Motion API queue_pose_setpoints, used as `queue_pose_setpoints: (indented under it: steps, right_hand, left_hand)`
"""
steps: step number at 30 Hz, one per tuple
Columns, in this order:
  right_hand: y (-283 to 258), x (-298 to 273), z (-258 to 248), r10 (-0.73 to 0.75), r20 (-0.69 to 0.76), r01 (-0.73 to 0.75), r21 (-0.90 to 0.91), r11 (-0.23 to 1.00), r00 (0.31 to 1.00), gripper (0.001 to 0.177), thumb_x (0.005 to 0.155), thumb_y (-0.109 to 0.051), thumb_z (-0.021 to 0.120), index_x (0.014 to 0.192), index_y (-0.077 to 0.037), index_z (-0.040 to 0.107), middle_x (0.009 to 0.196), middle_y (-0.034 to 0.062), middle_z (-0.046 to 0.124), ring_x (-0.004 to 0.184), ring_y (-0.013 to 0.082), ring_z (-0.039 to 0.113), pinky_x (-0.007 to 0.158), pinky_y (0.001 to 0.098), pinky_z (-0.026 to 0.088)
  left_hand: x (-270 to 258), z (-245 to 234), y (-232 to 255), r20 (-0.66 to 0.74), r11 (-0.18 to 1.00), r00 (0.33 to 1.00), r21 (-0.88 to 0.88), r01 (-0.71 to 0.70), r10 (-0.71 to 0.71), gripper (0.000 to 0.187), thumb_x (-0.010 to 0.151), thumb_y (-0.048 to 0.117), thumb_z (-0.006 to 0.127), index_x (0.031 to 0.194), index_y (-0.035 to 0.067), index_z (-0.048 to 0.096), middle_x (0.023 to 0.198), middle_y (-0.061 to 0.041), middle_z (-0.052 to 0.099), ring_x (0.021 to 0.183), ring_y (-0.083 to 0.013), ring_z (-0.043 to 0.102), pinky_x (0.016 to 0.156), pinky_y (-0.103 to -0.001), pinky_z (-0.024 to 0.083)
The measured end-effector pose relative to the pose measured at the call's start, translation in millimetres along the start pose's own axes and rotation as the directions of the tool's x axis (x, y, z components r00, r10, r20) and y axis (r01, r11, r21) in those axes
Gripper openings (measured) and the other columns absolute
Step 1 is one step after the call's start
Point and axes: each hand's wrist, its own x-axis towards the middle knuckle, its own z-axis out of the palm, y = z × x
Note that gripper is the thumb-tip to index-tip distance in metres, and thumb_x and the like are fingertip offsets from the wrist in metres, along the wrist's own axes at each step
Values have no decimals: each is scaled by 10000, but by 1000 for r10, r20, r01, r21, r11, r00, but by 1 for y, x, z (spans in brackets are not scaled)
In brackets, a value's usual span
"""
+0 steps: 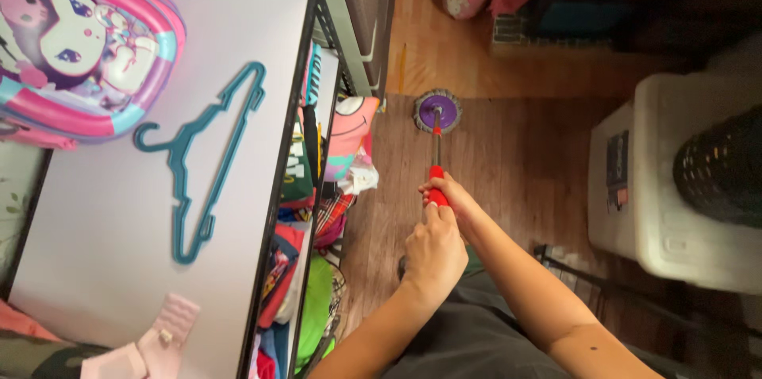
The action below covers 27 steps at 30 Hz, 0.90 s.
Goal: The person mops the wood floor using a mop with a purple head, moving objects like a chair and a bin to reach different areas.
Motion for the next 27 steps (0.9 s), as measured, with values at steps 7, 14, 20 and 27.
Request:
queue_pose_setpoints:
  steps: [7,14,20,27]
  right_hand:
    - [-59,96,-13,32,3,-31,-69,997,999,439,868,-45,604,1230,-106,365,888,116,641,660,159,617,580,328,570]
    - [-156,231,-47,117,-45,-122,-138,983,992,845,864,-15,585,1470,-310,76,881,125,620,654,201,600,579,379,558]
    - [-194,288,-32,157,-26,-159,-136,978,987,1011,860,-60,593,1581,-373,-43,824,100,600,632,194,607,544,392,561]
    - [-200,232,3,135,-15,-136,-151,979,991,1020,834,-14,586,1586,-362,-8,820,120,598,620,224,609,528,417,560]
  left_hand:
    - [107,46,-13,8,991,993,67,117,-118,250,886,84,587,1100,-47,583,1102,-231,627,781,-381,728,636,-447,606]
    - [267,116,-23,42,973,972,10,231,-231,379,916,82,553,1267,-60,522,1056,-308,613,822,-417,720,686,-462,607]
    - [338,106,-30,207,927,905,37,372,-372,374,934,111,555,1299,48,504,990,-270,647,818,-404,727,711,-484,597]
    - [328,29,5,267,925,886,84,370,-379,563,885,181,647,1385,13,447,941,-251,655,792,-384,728,692,-460,603]
